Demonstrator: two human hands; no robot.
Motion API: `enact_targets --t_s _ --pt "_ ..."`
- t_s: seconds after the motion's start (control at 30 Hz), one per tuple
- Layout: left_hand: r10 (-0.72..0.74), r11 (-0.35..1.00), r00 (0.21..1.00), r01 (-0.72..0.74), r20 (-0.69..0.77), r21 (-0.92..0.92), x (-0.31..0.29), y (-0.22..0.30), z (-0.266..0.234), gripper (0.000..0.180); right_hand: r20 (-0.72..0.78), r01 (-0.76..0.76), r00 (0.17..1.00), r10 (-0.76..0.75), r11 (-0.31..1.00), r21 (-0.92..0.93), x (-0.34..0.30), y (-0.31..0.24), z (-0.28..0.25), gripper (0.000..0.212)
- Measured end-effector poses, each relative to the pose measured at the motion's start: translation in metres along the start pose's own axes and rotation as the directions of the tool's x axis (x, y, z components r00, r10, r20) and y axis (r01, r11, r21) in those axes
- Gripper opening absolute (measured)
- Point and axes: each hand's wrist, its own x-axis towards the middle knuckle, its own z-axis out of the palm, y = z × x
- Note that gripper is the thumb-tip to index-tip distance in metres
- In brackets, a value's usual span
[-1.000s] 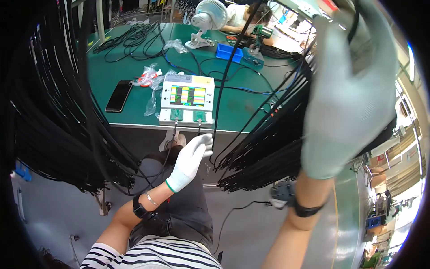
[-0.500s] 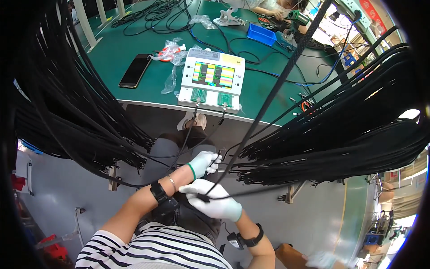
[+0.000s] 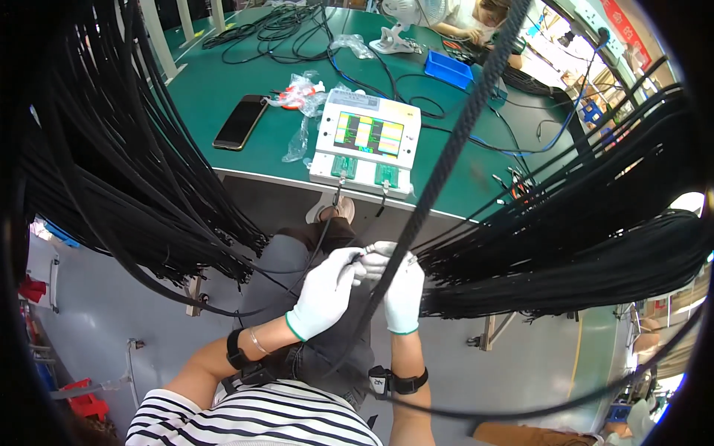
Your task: Test electrical cable harnesses by plugging them into a digital testing board to verify connectivity.
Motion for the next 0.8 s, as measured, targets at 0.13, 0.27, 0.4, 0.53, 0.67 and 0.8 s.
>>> enact_targets --t_s 0.13,0.27,0.4,0.53,0.67,0.8 --pt "-0.044 0.990 0.974 0.073 -0.223 0.121 0.050 0.021 -0.027 0.019 -0.054 -0.017 0.998 -0.018 0.804 -0.594 0.040 -0.026 0.001 0.029" --pt "-0.230 0.971 0.956 0.238 -0.183 0.019 0.095 -0.025 -0.042 0.017 0.045 0.276 0.922 -0.384 0.572 -0.772 0.073 -0.014 0.017 0.026" --pt "-0.447 0.886 0.895 0.443 0.001 -0.136 0.110 -0.028 -0.038 0.018 0.050 0.225 0.958 -0.284 0.629 -0.744 0.090 -0.013 0.014 0.025" --pt "-0.458 0.857 0.889 0.433 -0.027 -0.277 0.113 -0.028 -0.032 0.023 0.104 0.277 0.941 -0.321 0.558 -0.782 0.095 -0.015 0.021 0.025" --pt "-0.325 0.932 0.939 0.298 -0.115 -0.206 0.111 -0.027 -0.026 0.025 0.087 0.200 0.977 -0.192 0.712 -0.673 0.094 -0.020 0.022 0.025" --pt "-0.281 0.959 0.957 0.276 -0.072 -0.071 0.094 -0.027 -0.026 0.022 0.163 0.351 0.918 -0.361 0.550 -0.758 0.071 -0.018 0.031 0.022"
